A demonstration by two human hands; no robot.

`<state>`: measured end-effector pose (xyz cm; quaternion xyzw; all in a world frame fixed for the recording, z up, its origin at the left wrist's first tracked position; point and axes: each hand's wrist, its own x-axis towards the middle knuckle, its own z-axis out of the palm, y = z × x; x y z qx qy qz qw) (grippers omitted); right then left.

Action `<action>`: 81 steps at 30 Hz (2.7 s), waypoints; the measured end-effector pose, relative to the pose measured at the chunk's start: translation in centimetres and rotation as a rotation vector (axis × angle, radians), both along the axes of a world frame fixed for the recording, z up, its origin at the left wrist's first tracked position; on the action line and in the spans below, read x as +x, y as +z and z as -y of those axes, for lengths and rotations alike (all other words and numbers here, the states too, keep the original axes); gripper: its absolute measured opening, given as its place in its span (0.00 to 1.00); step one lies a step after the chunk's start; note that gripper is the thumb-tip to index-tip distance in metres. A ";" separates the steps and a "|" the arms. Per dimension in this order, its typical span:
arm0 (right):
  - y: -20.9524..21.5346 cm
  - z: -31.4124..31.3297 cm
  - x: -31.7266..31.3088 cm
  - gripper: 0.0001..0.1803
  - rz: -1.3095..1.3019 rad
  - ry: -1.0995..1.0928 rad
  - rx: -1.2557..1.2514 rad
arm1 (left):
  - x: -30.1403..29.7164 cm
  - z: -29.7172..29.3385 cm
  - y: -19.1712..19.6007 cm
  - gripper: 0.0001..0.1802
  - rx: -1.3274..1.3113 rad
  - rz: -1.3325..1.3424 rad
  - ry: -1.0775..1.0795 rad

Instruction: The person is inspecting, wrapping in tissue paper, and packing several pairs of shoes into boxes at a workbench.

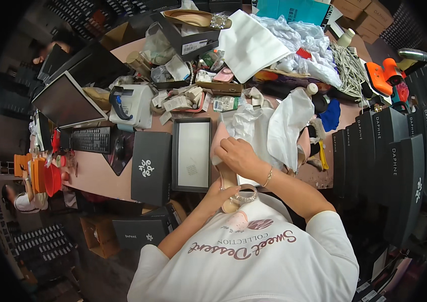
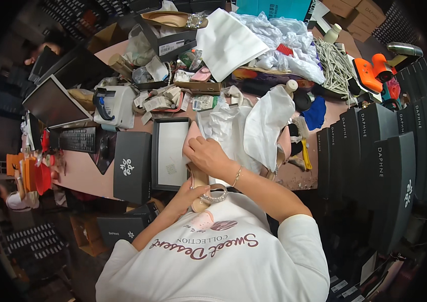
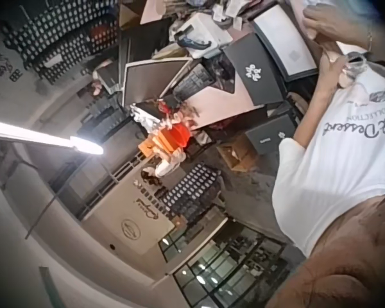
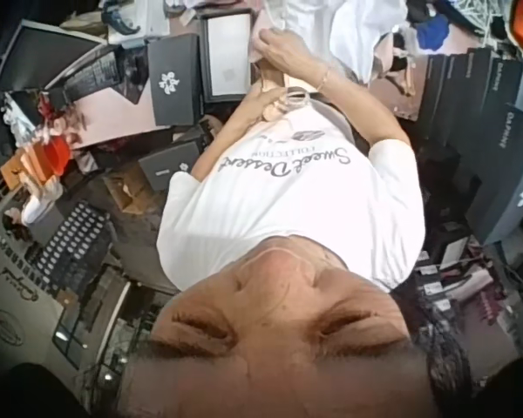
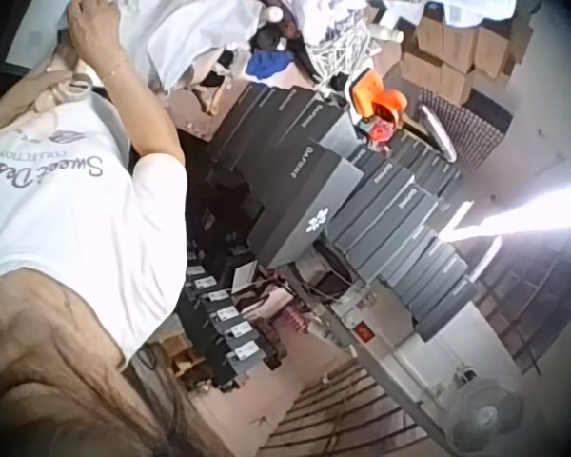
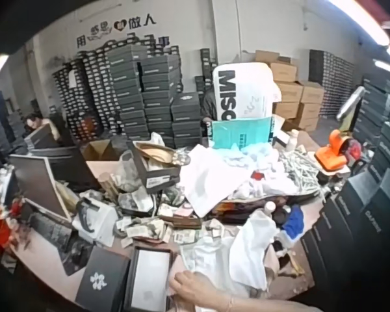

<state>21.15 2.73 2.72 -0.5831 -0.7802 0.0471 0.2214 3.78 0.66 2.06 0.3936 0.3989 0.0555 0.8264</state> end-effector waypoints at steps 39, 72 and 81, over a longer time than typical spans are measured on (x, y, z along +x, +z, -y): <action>-3.5 1.0 0.3 0.31 -0.429 -0.209 -0.018 | 0.7 -0.4 -0.2 0.31 -0.029 0.126 0.094; -18.4 20.4 9.9 0.36 -0.644 -1.099 -0.095 | -4.3 -8.7 -7.4 0.40 1.296 -1.074 -0.381; -10.0 25.7 12.3 0.14 -1.407 -1.297 0.227 | -7.2 -11.0 -7.9 0.45 1.269 -0.590 0.001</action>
